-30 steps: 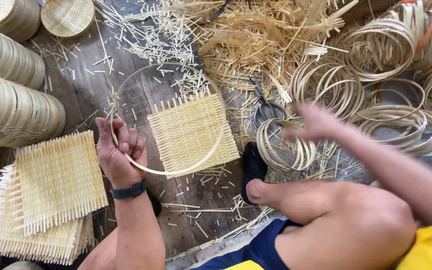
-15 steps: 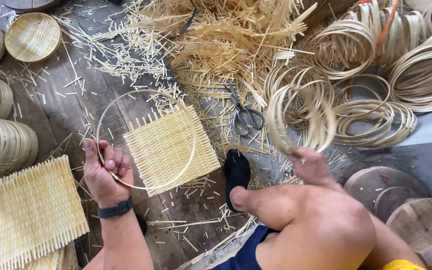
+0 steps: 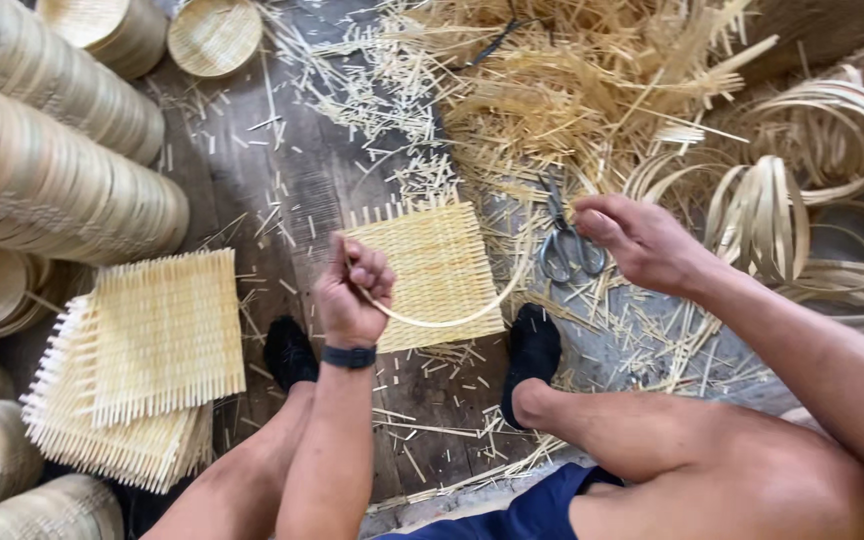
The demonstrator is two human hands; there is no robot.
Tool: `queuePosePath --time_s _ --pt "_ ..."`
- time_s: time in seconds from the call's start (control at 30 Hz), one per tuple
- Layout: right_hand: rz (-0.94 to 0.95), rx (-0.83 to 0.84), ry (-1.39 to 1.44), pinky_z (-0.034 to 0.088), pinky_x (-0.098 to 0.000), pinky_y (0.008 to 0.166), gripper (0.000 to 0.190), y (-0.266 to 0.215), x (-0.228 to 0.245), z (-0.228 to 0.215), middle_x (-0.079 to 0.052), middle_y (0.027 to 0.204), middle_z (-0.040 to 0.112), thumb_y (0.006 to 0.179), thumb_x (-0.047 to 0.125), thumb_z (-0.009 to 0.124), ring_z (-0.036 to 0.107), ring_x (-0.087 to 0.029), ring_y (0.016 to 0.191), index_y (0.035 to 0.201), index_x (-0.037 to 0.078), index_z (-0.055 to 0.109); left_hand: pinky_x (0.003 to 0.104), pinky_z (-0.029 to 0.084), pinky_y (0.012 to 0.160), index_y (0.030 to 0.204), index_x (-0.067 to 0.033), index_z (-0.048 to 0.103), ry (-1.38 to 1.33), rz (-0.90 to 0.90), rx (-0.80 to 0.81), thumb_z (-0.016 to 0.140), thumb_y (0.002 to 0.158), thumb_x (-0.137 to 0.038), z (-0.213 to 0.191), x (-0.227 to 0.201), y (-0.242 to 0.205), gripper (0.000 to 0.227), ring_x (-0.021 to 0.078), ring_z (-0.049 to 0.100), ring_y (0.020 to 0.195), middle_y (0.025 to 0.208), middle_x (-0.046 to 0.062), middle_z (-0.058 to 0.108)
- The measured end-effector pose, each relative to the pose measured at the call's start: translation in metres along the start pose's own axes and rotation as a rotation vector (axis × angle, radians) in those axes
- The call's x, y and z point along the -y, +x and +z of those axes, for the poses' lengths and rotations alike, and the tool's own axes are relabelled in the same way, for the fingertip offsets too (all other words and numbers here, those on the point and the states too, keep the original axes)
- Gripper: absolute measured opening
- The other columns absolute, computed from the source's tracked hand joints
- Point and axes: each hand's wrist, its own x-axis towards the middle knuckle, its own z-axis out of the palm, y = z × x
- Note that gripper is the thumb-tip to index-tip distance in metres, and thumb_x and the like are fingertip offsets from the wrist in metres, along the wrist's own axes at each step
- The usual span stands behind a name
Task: The person weaves bamboo strips into a square, places it over a circular wooden form, and uses scissors to trim the excess material, creating a circular bamboo basket bottom.
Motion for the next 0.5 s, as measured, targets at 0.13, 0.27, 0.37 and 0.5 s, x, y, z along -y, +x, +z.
queuePosePath --time_s 0.13,0.27,0.37,0.5 --pt "0.148 0.156 0.642 0.062 -0.0335 0.081 0.046 0.042 0.034 0.036 -0.006 0.104 0.074 0.105 0.037 0.043 0.073 -0.016 0.091 0.126 0.002 0.064 0.028 0.034 0.05 0.081 -0.0089 0.056 -0.141 0.009 0.067 0.056 0.108 -0.036 -0.009 0.01 0.002 0.039 0.0118 0.039 0.056 0.059 -0.001 0.045" --pt "0.198 0.103 0.77 0.057 -0.0344 0.064 0.042 0.064 0.044 0.054 -0.006 0.081 0.066 0.108 0.033 0.052 0.064 -0.017 0.067 0.121 -0.002 0.071 0.027 0.035 0.048 0.081 -0.0076 0.059 0.076 -0.006 -0.09 0.054 0.102 -0.034 -0.008 -0.015 -0.001 0.034 0.0114 0.042 0.054 0.059 0.0 0.048" --pt "0.185 0.138 0.927 0.048 -0.0282 0.055 0.037 0.073 0.043 0.069 -0.003 0.071 0.06 0.105 0.034 0.058 0.056 -0.013 0.059 0.115 0.001 0.072 0.024 0.034 0.045 0.081 -0.0064 0.061 0.187 -0.112 -0.175 0.057 0.101 -0.035 -0.013 -0.031 0.004 0.034 0.0086 0.042 0.051 0.058 -0.001 0.047" --pt "0.421 -0.029 1.077 0.044 -0.025 0.049 0.047 0.078 0.03 0.098 0.001 0.063 0.055 0.1 0.046 0.06 0.05 -0.01 0.053 0.086 0.002 0.067 0.022 0.029 0.037 0.074 -0.0094 0.057 0.103 -0.066 -0.22 0.066 0.099 -0.032 -0.023 -0.026 0.009 0.034 0.0055 0.037 0.042 0.053 -0.004 0.043"
